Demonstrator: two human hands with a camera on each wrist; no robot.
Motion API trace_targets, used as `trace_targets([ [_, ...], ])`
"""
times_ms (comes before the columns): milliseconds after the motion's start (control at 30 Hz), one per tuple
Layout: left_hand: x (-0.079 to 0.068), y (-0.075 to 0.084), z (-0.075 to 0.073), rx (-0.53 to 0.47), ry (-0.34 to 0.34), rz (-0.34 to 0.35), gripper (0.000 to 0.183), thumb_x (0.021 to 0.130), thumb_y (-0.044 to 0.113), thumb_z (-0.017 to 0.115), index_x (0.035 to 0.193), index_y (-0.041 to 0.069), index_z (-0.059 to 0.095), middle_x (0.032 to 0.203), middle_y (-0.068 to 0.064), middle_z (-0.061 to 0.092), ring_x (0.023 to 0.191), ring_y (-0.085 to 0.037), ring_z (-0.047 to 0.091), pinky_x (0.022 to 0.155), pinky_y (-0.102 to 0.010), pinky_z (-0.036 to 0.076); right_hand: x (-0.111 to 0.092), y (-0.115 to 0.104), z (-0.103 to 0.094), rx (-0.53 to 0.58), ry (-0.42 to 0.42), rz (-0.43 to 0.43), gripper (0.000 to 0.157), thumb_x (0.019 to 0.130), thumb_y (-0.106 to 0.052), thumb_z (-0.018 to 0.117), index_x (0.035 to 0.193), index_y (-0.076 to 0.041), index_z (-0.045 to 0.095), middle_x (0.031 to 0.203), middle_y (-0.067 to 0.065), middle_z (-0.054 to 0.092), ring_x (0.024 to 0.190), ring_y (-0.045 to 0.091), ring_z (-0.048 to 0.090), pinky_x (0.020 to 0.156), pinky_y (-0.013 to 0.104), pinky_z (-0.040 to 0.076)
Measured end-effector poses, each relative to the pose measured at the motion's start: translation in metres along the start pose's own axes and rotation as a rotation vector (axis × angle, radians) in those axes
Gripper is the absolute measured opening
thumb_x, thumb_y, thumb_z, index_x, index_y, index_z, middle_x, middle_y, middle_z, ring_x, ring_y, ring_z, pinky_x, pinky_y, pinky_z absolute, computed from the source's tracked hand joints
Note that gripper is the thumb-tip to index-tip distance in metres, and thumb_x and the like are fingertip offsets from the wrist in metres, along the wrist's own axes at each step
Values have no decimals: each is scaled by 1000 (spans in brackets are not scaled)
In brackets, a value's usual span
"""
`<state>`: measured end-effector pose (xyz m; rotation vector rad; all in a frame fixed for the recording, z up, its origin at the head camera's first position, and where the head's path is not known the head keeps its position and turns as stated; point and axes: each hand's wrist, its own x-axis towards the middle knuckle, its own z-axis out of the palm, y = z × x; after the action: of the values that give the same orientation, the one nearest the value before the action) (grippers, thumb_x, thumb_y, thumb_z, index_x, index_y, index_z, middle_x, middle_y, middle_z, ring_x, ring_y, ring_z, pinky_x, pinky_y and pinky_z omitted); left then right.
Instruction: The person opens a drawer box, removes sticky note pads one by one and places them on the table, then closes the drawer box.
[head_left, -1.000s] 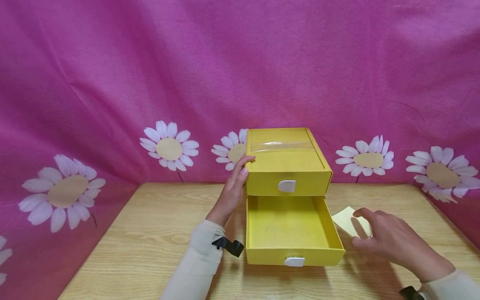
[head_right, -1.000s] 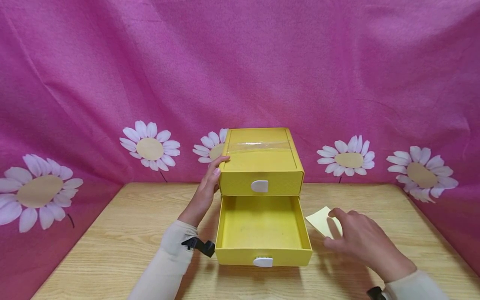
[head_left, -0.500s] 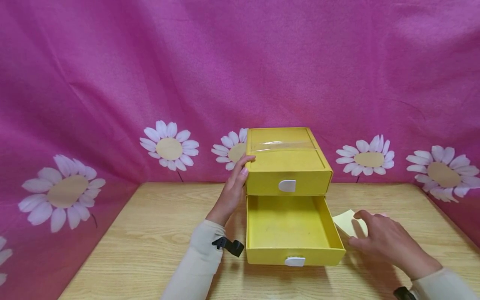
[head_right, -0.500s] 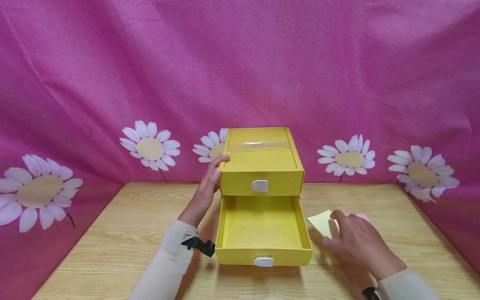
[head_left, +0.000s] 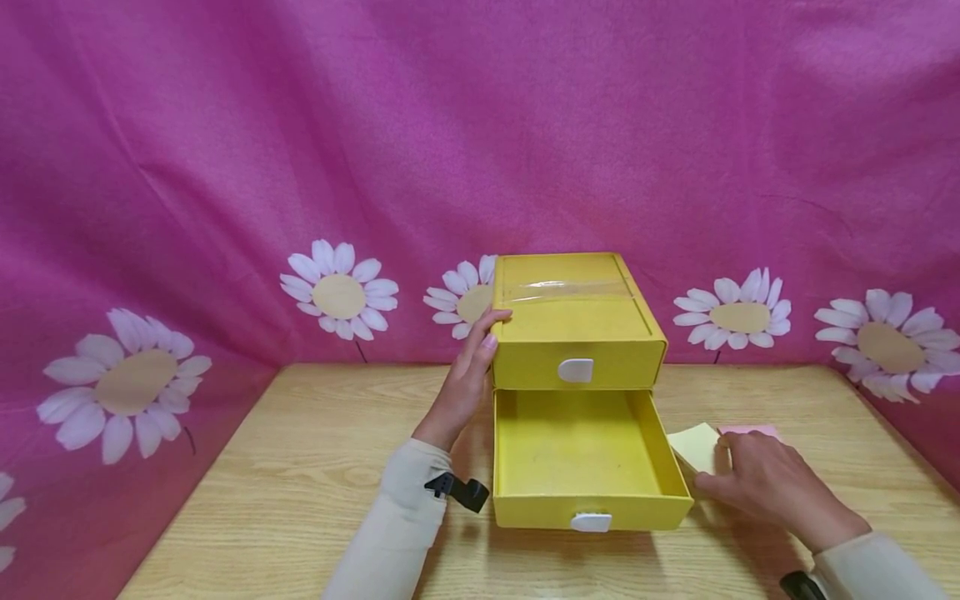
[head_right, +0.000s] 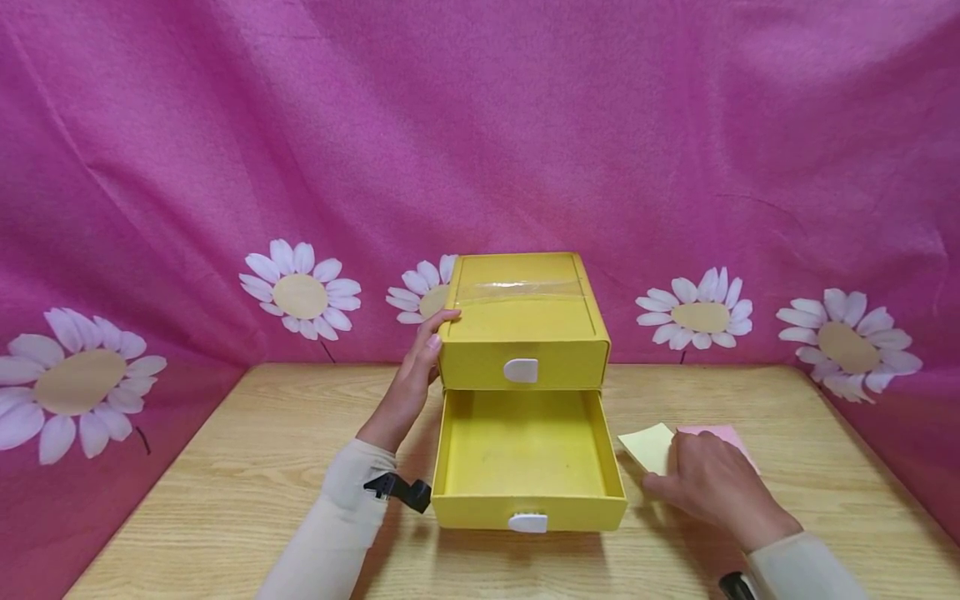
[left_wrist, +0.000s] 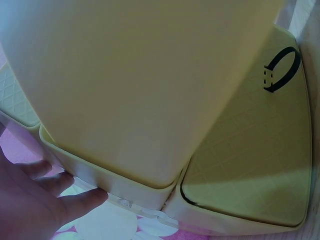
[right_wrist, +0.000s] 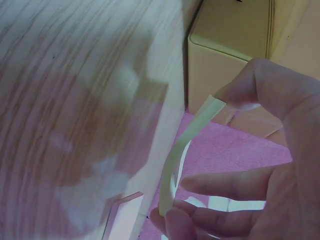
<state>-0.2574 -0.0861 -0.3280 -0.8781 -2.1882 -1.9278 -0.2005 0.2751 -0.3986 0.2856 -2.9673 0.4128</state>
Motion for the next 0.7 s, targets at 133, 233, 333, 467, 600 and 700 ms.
trace_targets([
  [133,0,0,0,2,-1,3,43,105,26,28,146,13,33,162,-7,5,146,-18,7,114,-52,17,1,2,2,10,-25,11,30,71,-32,75,65,-14,52,59,-3,43,58,15,40,48,28,32],
  [233,1,-6,0,2,5,8,42,105,27,28,146,16,33,162,-4,6,146,-17,7,113,-53,17,1,2,3,22,-53,30,29,71,-33,74,66,-13,54,59,-2,45,57,15,41,48,28,32],
  [333,3,-11,0,1,14,9,42,105,29,29,145,19,34,162,-2,6,146,-16,8,113,-54,18,1,2,4,35,-70,47,28,71,-33,74,67,-12,55,58,-2,46,57,14,41,47,28,32],
  [467,2,-7,0,-1,9,1,43,105,28,28,146,17,34,162,-5,5,146,-19,8,113,-55,18,2,2,6,38,-81,58,29,72,-32,72,63,-13,53,56,-3,44,54,14,40,46,27,30],
  [600,0,0,0,-1,-1,-7,44,105,26,28,146,14,32,162,-8,4,146,-21,8,113,-55,18,3,2,9,31,-101,75,32,72,-31,70,56,-14,48,53,-4,39,51,13,37,46,27,27],
  [700,1,0,0,-6,0,-8,44,105,26,28,146,13,32,162,-8,4,146,-22,8,112,-56,19,3,1,11,24,-130,90,33,73,-30,68,54,-15,46,51,-4,36,50,13,36,46,27,26],
])
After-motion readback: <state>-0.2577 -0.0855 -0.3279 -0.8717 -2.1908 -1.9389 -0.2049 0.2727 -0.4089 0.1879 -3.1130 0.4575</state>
